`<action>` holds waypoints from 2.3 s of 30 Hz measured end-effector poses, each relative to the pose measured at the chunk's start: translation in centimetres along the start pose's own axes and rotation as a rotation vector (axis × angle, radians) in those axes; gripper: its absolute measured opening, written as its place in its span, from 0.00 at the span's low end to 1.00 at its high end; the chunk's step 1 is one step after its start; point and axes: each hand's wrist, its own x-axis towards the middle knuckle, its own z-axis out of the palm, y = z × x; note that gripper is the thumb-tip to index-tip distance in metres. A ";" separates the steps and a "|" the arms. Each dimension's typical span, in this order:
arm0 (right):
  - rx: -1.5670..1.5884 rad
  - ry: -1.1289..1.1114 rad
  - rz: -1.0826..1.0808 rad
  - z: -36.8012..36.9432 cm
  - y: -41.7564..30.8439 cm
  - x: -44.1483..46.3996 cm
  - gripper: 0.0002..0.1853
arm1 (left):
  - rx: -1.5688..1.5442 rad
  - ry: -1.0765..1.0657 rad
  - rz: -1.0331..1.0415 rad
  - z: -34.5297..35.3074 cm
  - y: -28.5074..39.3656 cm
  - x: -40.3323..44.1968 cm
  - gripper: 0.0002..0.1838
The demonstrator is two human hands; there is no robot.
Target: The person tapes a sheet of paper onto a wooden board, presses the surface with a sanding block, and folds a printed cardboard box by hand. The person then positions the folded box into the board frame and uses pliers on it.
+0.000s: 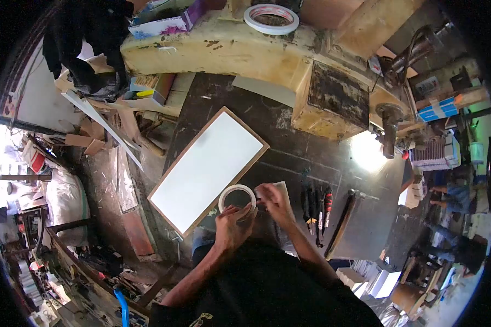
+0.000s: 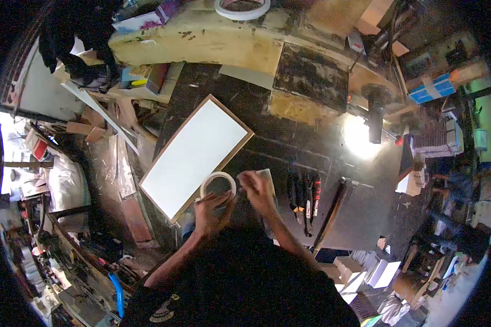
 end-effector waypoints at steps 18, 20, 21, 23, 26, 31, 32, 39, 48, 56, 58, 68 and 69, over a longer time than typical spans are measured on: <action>-0.811 -0.355 -0.218 -7.0 2.2 -0.5 0.22 | -1.249 -0.314 -0.048 -9.3 15.5 7.2 0.14; -0.919 -0.354 -0.159 -5.2 -0.1 -1.3 0.16 | -1.563 -0.503 0.235 -11.2 18.9 6.2 0.13; -0.905 -0.383 -0.155 -4.2 0.6 -2.0 0.16 | -1.637 -0.569 0.353 -11.7 20.2 5.7 0.13; -0.874 -0.139 -0.144 -3.3 2.3 -1.9 0.09 | -1.701 -0.671 0.507 -11.6 21.3 5.5 0.13; -0.945 -0.073 -0.141 -2.6 3.7 -2.7 0.07 | -1.618 -0.776 0.546 -9.9 20.2 5.7 0.12; -0.804 -0.092 -0.272 -2.8 4.0 -3.7 0.11 | -0.023 -0.616 0.186 0.1 2.4 6.3 0.49; -0.757 -0.111 -0.183 -2.4 1.5 -3.6 0.13 | 0.010 -0.595 0.094 2.7 -2.4 4.9 0.51; -0.902 -0.203 -0.164 -4.4 1.0 -2.2 0.10 | 0.180 -0.638 0.205 4.3 -9.3 2.9 0.54; -0.308 0.057 -0.228 -3.9 -0.3 9.4 0.08 | 0.481 -0.103 0.218 3.7 -7.8 11.3 0.42; 0.055 0.028 -0.042 -1.9 -0.6 13.8 0.11 | 0.640 -0.142 0.164 5.2 -8.9 14.4 0.33; 0.094 0.024 -0.002 -2.1 0.9 14.3 0.10 | 0.637 -0.159 0.133 5.2 -8.7 14.4 0.32; -0.228 0.209 -0.213 -2.0 3.0 13.8 0.13 | 0.630 -0.163 0.145 4.8 -8.5 14.4 0.31; -0.147 0.168 -0.165 -2.0 2.5 13.8 0.13 | 0.644 -0.159 0.167 4.7 -8.7 14.5 0.31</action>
